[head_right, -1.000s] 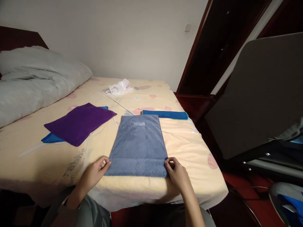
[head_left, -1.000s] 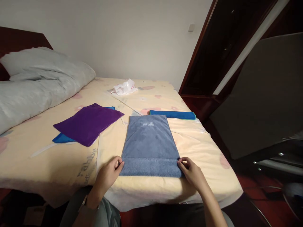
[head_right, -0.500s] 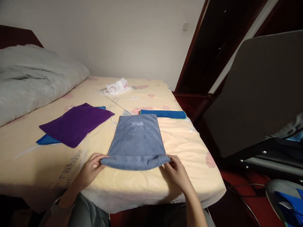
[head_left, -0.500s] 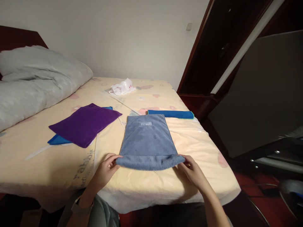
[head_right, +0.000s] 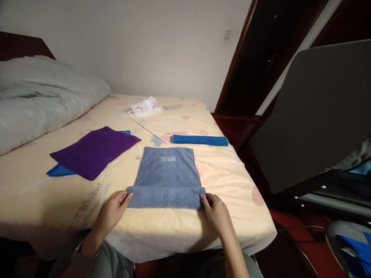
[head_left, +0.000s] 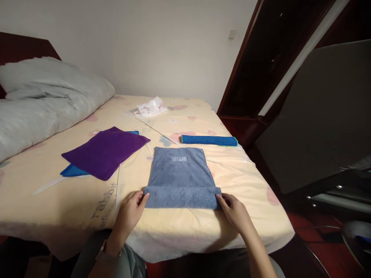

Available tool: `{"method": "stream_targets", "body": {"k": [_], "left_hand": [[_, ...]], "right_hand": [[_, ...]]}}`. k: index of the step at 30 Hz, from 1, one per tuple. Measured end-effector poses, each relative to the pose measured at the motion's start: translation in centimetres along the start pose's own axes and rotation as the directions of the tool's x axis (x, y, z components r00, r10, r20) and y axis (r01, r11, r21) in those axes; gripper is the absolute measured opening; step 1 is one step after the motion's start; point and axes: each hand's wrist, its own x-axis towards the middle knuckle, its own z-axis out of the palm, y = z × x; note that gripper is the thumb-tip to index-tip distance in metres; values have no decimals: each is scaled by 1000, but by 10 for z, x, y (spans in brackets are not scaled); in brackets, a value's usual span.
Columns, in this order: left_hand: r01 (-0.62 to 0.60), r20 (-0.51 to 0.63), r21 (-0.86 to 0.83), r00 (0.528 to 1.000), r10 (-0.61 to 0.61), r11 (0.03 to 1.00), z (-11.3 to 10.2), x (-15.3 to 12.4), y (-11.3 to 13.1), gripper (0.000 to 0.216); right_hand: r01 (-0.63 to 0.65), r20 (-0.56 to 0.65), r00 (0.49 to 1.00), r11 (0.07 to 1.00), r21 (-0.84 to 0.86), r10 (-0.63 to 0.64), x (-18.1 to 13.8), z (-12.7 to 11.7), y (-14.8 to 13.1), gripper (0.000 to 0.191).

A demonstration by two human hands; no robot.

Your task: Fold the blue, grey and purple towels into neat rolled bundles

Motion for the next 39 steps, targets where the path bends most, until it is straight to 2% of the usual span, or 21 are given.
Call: {"method": "stream_targets", "body": {"k": [2, 4, 8, 12, 15, 17, 19, 22, 24, 26, 28, 29, 31, 33, 36, 39], "left_hand": [[-39, -51, 34, 998, 41, 999, 2, -1, 1, 36], [-30, -46, 38, 998, 31, 999, 2, -2, 3, 38], [100, 18, -11, 995, -100, 995, 2, -2, 7, 44], [170, 52, -147, 985, -164, 974, 7, 0, 6, 40], [142, 17, -328, 989, -144, 934, 13, 0, 5, 34], [118, -20, -384, 991, -136, 916, 14, -2, 6, 31], [98, -33, -336, 993, -116, 937, 11, -3, 7, 27], [67, -13, -82, 998, -68, 994, 0, -4, 8, 21], [12, -16, 64, 1000, -11, 998, -8, -3, 5, 20], [-105, -64, 95, 992, 111, 990, -16, -1, 2, 18], [-264, -85, 63, 960, 268, 963, -23, 1, -2, 15], [-340, -45, 38, 939, 342, 940, -26, 2, -3, 20], [-440, 118, -19, 891, 439, 898, -30, 2, -5, 40], [-458, 271, -57, 848, 455, 887, -33, 0, -6, 58], [-399, 375, -77, 838, 397, 914, -35, 0, -8, 70], [-338, 396, -137, 843, 364, 931, -37, 3, -12, 69]], "right_hand": [[-29, -67, 997, 1000, 0, 29, 1, 1, 0, 47], [-87, -76, 993, 995, 43, 90, 2, 1, -2, 50], [-174, -31, 984, 981, 84, 177, 2, 4, -9, 54], [-100, -45, 993, 990, 104, 105, -1, 12, -14, 51], [-11, -85, 996, 984, 180, 27, -2, 13, -15, 45], [27, -99, 995, 979, 202, -7, -2, 12, -12, 39], [26, -87, 996, 988, 154, -13, -2, 10, -9, 33], [-28, -24, 999, 999, 30, 28, -2, 5, -6, 29], [-39, 14, 999, 999, 6, 39, -3, 0, -4, 30], [23, 19, 1000, 999, 29, -24, -5, -7, -2, 33], [157, 36, 987, 986, 62, -159, -9, -16, 1, 33], [233, 75, 968, 969, 84, -239, -10, -20, 3, 33], [341, 184, 914, 930, 141, -363, -13, -25, 6, 44], [380, 227, 880, 905, 193, -417, -14, -26, 8, 53], [330, 167, 910, 906, 265, -380, -10, -23, 7, 44], [212, 160, 947, 916, 341, -279, -5, -20, 3, 35]]}}
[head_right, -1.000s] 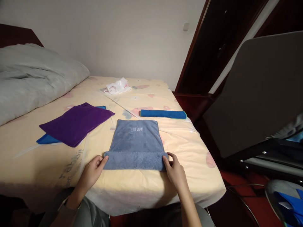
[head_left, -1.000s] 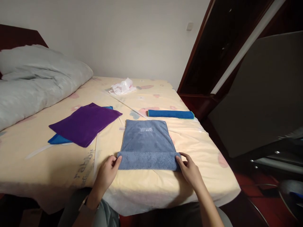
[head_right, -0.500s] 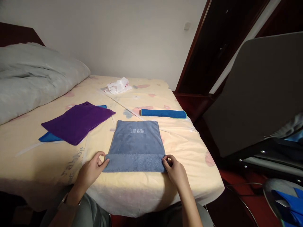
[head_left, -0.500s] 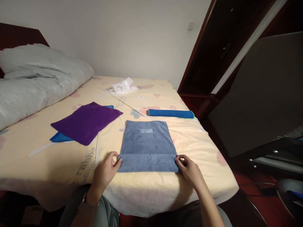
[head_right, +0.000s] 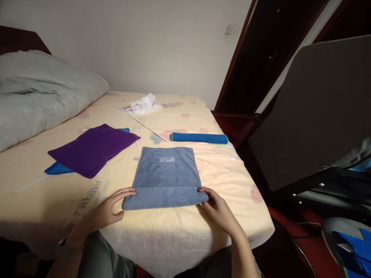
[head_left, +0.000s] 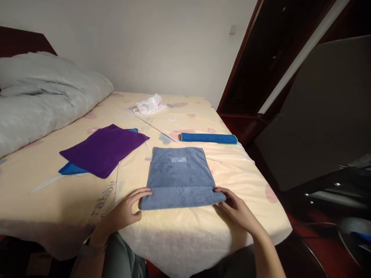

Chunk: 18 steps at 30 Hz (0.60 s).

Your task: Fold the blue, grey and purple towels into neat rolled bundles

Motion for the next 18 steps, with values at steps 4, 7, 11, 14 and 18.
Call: {"method": "stream_targets", "body": {"k": [4, 7, 11, 14, 18], "left_hand": [[98, -96, -169, 989, -115, 981, 3, 6, -5, 43], [159, -186, -302, 957, -221, 940, 12, 21, -3, 34], [257, -315, -270, 887, -338, 928, 15, 53, 2, 37], [366, -333, -65, 869, -366, 928, 6, 74, 3, 37], [405, -310, 49, 875, -371, 913, 1, 78, 2, 36]], "right_hand": [[-65, -69, 995, 998, 27, 66, 10, 6, -4, 35], [-94, -161, 983, 994, -58, 83, 24, 14, -7, 38], [-225, -257, 955, 924, -308, 147, 55, 21, -13, 42], [-292, -268, 944, 863, -412, 192, 77, 18, -15, 40], [-298, -256, 946, 837, -458, 197, 89, 14, -10, 43]]}}
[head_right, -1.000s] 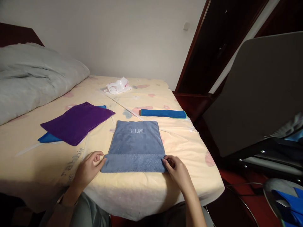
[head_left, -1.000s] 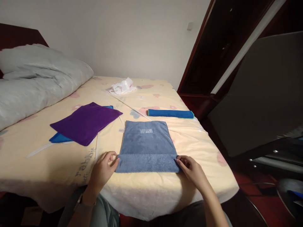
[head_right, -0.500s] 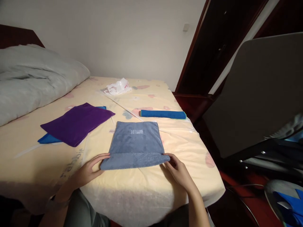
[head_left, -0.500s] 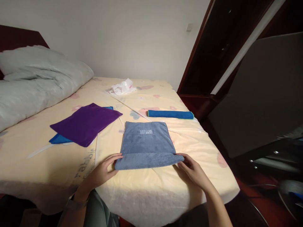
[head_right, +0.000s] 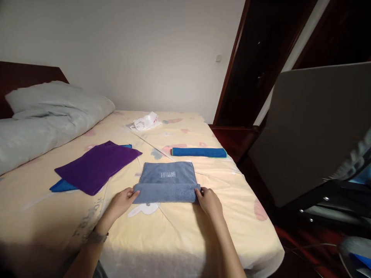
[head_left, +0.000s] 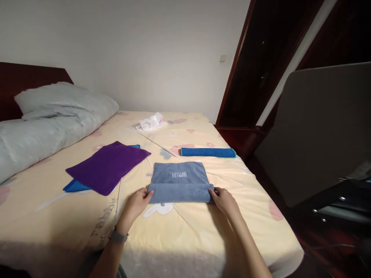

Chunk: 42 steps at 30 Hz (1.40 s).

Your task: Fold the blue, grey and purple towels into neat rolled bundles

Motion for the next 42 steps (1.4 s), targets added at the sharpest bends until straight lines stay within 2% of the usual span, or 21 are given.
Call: {"method": "stream_targets", "body": {"k": [5, 8, 11, 15, 19, 20, 22, 24, 26, 29, 31, 33, 35, 36, 39, 42], "left_hand": [[32, 48, -85, 998, -28, 996, 5, -2, -1, 42], [24, -54, -108, 998, -30, 994, 10, 4, -3, 42], [44, -122, -236, 990, -75, 971, 20, 10, -8, 45], [76, -125, -533, 978, -168, 843, 29, 13, -9, 45], [67, -70, -726, 983, -171, 684, 21, 8, -6, 35], [63, -62, -722, 986, -156, 689, 18, 6, -7, 31], [43, -56, -635, 993, -101, 772, 12, 3, -12, 22], [11, -46, -466, 998, -37, 885, 6, 0, -18, 16], [-23, -39, -319, 999, 11, 947, -3, -3, -24, 16], [-139, -19, -257, 990, 139, 956, -22, -9, -29, 17], [-256, 79, -251, 956, 283, 934, -34, -13, -31, 34], [-324, 245, -254, 890, 385, 911, -40, -16, -33, 61], [-323, 351, -263, 846, 402, 909, -40, -15, -36, 72], [-311, 363, -269, 844, 395, 912, -38, -14, -37, 72], [-267, 304, -294, 884, 354, 918, -32, -10, -38, 57], [-198, 267, -360, 914, 304, 912, -28, -6, -37, 45]], "right_hand": [[-36, 25, 999, 999, 11, 36, 5, -2, -2, 57], [-99, 2, 995, 995, 31, 99, 9, -1, -7, 53], [-154, -35, 987, 987, 52, 156, 13, 5, -9, 53], [-147, -34, 988, 984, 105, 151, 15, 12, -8, 50], [-65, -46, 996, 976, 209, 76, 6, 5, -4, 35], [-48, -21, 998, 975, 218, 54, 2, 2, -3, 31], [-31, 64, 998, 984, 174, 20, -6, -4, 0, 25], [-39, 151, 988, 996, 83, 26, -13, -10, 2, 24], [-23, 193, 981, 999, 44, 14, -19, -18, 5, 27], [131, 175, 972, 979, 157, -158, -29, -36, 12, 31], [253, 218, 924, 929, 271, -316, -36, -46, 17, 39], [305, 286, 864, 883, 357, -414, -40, -49, 22, 52], [309, 303, 846, 867, 391, -439, -41, -47, 23, 55], [294, 295, 854, 866, 404, -428, -40, -45, 23, 51], [184, 331, 870, 862, 472, -367, -37, -41, 21, 43], [88, 349, 888, 857, 509, -298, -31, -38, 20, 45]]}}
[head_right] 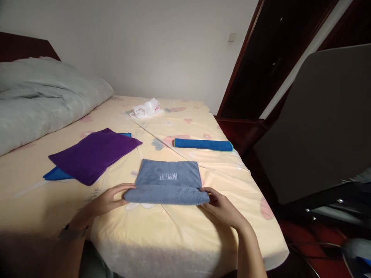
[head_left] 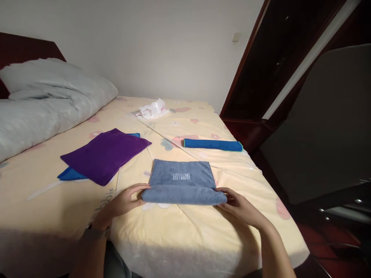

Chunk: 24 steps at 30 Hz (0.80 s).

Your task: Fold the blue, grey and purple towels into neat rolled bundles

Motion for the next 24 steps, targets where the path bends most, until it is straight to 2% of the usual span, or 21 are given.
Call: {"method": "stream_targets", "body": {"k": [3, 5, 9, 13, 16, 21, 24], "left_hand": [[48, -43, -75, 998, -51, 996, 4, 6, -1, 36], [77, -95, -55, 992, -82, 996, 9, 13, -1, 36], [176, -272, 47, 950, -156, 983, 19, 30, 1, 42], [265, -343, 99, 914, -217, 959, 24, 41, 5, 41], [301, -394, 105, 888, -238, 948, 26, 48, 6, 40], [278, -451, -159, 833, -320, 947, 38, 63, 7, 38], [206, -474, -291, 817, -328, 934, 44, 65, 8, 40]], "right_hand": [[3, -125, 992, 998, 63, 4, 13, 3, 6, 48], [-7, -236, 971, 997, 72, 24, 26, 6, 12, 50], [-90, -389, 919, 995, -52, 63, 49, 13, 17, 54], [-161, -418, 905, 971, -176, 74, 57, 16, 15, 58], [-170, -450, 891, 965, -200, 63, 59, 18, 12, 58], [-124, -458, 888, 976, -176, 30, 65, 25, 10, 65], [-31, -427, 904, 997, -71, -3, 68, 25, 10, 58]]}}
